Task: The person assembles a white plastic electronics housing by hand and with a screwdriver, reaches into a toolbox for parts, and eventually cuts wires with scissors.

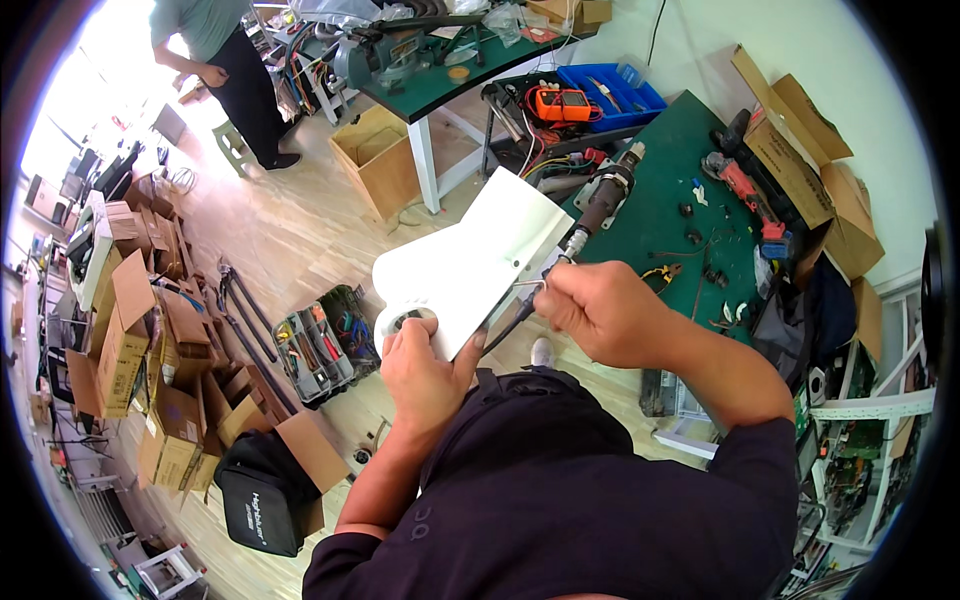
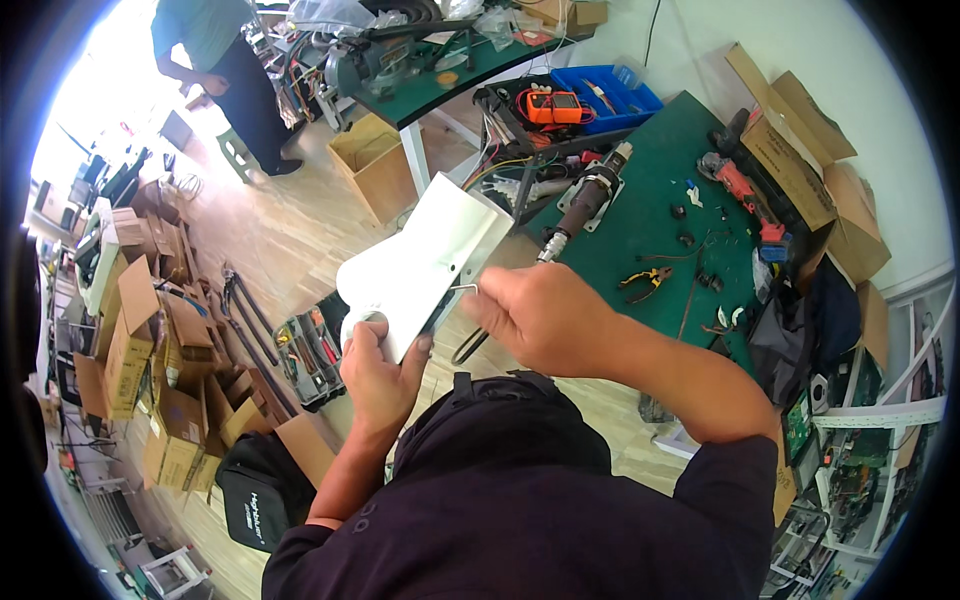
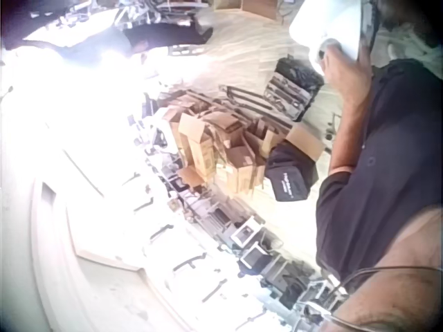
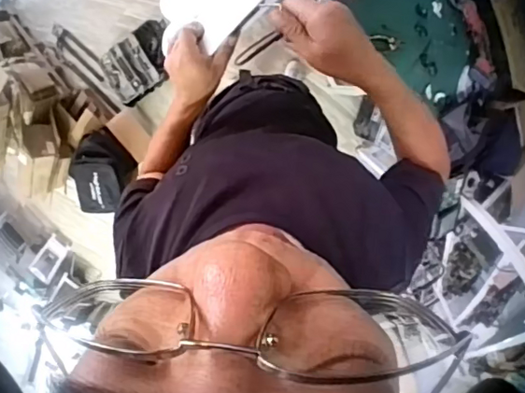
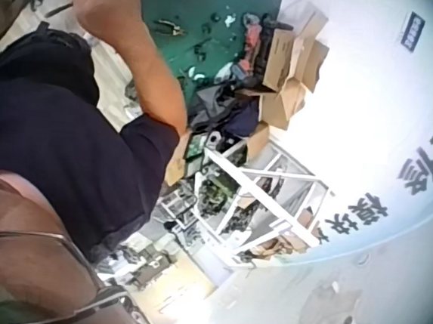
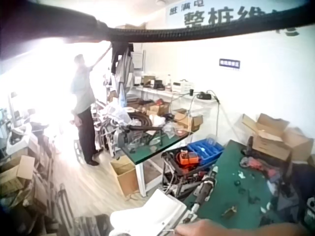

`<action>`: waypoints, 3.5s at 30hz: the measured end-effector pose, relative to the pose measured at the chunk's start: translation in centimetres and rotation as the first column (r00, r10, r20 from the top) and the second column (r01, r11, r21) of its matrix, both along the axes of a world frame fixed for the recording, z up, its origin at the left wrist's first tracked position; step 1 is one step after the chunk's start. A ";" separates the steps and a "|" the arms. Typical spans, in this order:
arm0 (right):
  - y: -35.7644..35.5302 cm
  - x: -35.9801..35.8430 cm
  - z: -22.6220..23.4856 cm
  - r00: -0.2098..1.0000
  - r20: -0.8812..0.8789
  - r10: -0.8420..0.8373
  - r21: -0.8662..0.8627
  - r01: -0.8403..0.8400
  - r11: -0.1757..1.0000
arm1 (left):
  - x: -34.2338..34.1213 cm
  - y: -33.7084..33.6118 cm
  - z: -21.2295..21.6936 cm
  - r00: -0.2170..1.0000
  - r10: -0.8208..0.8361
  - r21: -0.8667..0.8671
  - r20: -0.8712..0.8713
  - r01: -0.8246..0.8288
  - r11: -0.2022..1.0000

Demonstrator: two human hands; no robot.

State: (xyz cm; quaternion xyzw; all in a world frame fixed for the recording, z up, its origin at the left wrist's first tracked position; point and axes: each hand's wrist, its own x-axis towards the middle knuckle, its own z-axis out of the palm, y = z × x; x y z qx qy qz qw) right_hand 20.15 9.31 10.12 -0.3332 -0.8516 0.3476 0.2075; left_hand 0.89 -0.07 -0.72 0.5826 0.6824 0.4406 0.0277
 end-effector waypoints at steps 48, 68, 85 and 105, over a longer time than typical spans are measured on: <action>0.8 0.7 -2.7 0.960 0.272 0.061 0.610 -0.221 0.760 | -1.5 -1.9 -0.2 0.997 -0.063 -0.261 -0.055 0.046 0.964; -1.1 -1.3 -9.6 0.800 -0.347 -0.490 -0.410 0.340 0.846 | -0.3 -2.8 -0.9 0.998 0.027 -0.166 -0.057 -0.036 0.986; -2.9 -1.2 -7.7 0.950 -0.113 -0.291 -0.572 0.177 0.801 | -1.3 -5.0 -0.8 0.997 0.073 -0.242 -0.036 -0.080 0.967; -2.0 -3.7 -6.0 0.998 -0.056 -0.038 0.224 0.050 0.973 | -2.2 -7.1 -1.1 0.987 0.135 -0.259 -0.093 -0.154 0.953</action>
